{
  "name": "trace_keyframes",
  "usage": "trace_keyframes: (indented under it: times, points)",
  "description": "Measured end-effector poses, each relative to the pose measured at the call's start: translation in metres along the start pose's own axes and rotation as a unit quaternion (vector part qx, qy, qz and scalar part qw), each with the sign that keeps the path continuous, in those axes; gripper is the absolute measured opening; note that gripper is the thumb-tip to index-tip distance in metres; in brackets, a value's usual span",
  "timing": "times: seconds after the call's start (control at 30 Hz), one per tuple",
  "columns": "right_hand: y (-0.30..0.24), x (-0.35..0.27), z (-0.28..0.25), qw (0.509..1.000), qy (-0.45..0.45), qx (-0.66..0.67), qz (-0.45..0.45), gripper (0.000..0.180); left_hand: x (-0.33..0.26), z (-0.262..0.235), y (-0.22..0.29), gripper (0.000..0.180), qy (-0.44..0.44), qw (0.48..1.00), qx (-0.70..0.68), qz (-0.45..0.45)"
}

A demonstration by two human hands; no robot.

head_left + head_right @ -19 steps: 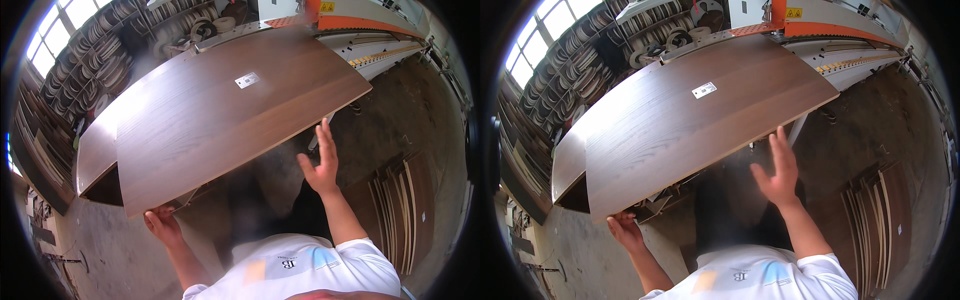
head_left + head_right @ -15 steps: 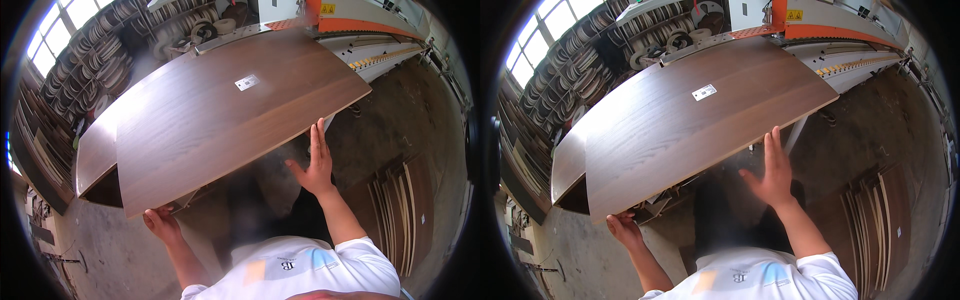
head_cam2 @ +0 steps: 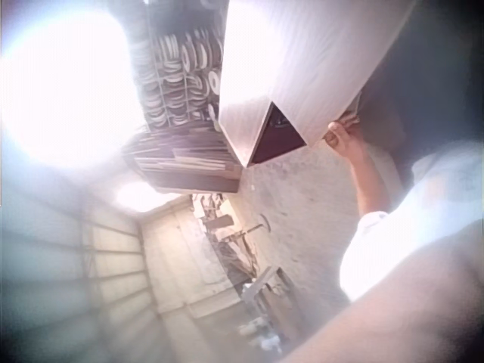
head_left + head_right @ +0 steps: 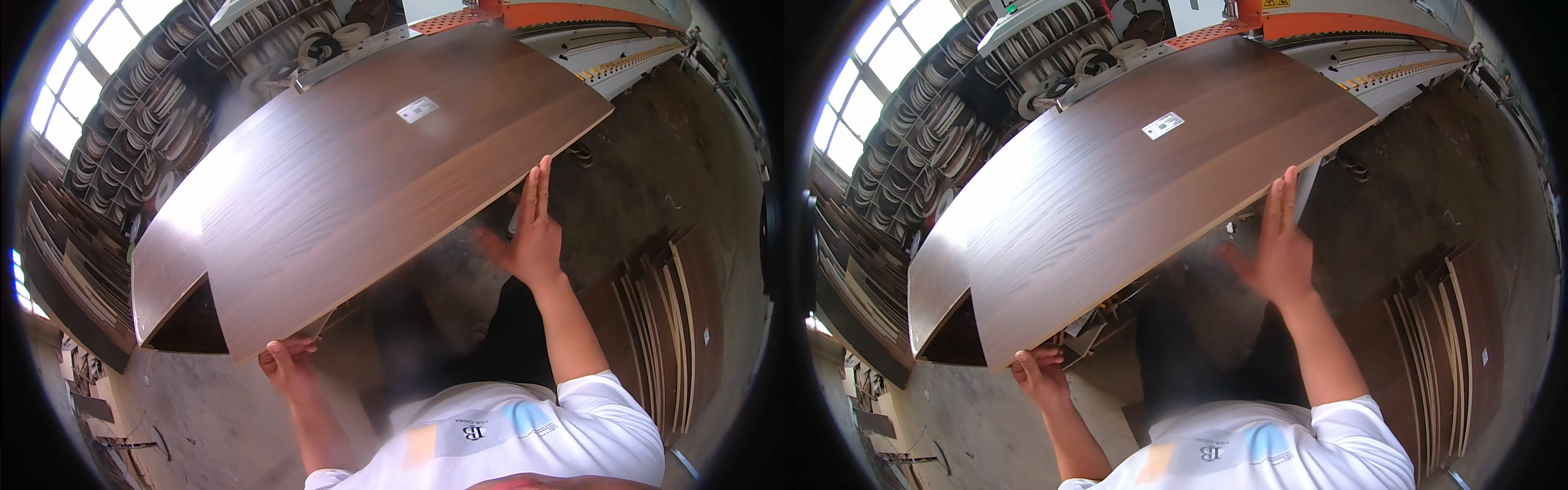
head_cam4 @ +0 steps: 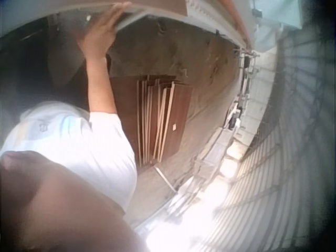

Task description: The person picks up wooden furniture boards one at a time from a stack and feeds them into an industrial edge-banding machine.

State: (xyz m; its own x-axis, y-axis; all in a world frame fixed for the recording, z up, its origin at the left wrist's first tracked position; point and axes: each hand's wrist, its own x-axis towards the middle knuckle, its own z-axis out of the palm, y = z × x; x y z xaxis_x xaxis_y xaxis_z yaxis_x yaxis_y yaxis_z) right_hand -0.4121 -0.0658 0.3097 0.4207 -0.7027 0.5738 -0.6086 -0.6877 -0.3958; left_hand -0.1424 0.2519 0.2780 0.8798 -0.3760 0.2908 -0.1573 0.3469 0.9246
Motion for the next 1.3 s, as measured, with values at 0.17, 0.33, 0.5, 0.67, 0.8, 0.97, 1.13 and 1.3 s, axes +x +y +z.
trace_keyframes:
  times: [0.17,0.33,0.5,0.67,0.8,0.97,1.13,1.3]
  points:
    - [0.04,0.016,0.0,0.997,0.07,-0.001,-0.011,0.124,0.0,0.047,-0.004,0.045,-0.08,0.997,-0.001,-0.009]
    - [0.068,0.027,-0.012,0.994,0.072,0.078,0.02,0.112,-0.003,0.088,-0.009,0.039,-0.136,0.99,-0.008,-0.04]
    - [0.066,0.0,-0.013,0.995,0.047,0.092,0.011,0.099,-0.006,0.129,-0.019,0.035,-0.175,0.981,-0.014,-0.079]
    - [0.12,-0.106,0.035,0.985,-0.11,0.069,0.115,0.083,-0.007,0.158,-0.031,0.029,-0.292,0.952,0.034,-0.091]
    - [0.139,-0.197,0.05,0.926,-0.338,-0.078,0.151,0.074,-0.017,0.145,-0.077,0.015,-0.4,0.905,0.109,-0.097]
    - [0.147,-0.215,0.043,0.92,-0.33,-0.126,0.17,0.071,-0.057,0.103,-0.178,0.026,-0.462,0.748,0.462,0.114]
    - [0.147,-0.211,0.061,0.927,-0.302,-0.113,0.19,0.075,-0.077,0.05,-0.232,0.028,-0.478,0.74,0.452,0.144]
    - [0.16,-0.219,0.058,0.927,-0.238,-0.06,0.284,0.081,-0.081,0.054,-0.22,0.028,-0.501,0.702,0.478,0.164]
